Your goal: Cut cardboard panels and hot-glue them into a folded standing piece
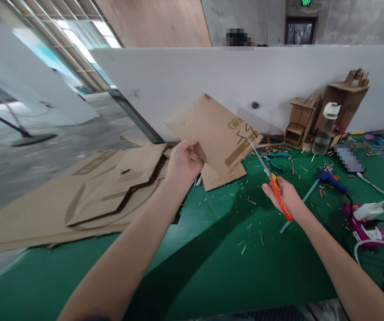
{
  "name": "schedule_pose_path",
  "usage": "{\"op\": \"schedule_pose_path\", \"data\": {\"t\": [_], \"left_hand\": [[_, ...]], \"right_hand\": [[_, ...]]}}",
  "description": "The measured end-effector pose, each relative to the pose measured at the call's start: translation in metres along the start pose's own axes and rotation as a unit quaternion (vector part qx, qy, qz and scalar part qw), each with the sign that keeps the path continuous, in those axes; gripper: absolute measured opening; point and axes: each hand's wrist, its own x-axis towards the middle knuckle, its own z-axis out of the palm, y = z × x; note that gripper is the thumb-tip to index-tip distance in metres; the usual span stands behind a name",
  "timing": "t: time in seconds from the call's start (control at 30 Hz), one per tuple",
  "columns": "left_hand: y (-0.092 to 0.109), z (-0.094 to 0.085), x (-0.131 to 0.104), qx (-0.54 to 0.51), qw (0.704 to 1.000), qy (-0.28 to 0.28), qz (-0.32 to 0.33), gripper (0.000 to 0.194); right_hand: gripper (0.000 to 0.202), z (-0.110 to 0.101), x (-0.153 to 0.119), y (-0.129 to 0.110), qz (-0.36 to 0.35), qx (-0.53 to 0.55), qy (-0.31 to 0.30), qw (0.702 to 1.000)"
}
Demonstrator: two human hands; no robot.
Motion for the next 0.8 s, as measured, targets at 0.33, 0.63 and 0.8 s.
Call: {"op": "schedule_pose_path", "data": {"t": [0.33, 0.63, 0.8], "left_hand": [[0.041, 0.015, 0.004, -0.128, 0.99, -0.013, 0.057, 0.03], [0.039, 0.034, 0.001, -0.139, 0.988, -0.038, 0.062, 0.033], [0.04, 0.035, 0.0, -0.136, 0.989, -0.046, 0.039, 0.031]], "right_hand": [[0.037, 0.005, 0.001, 0.008, 0.027, 0.072, -0.021, 0.997], [0.034, 0.007, -0.004, -0.004, 0.016, 0.041, -0.049, 0.998], [0.034, 0.009, -0.004, -0.003, 0.019, 0.058, -0.043, 0.997]]}}
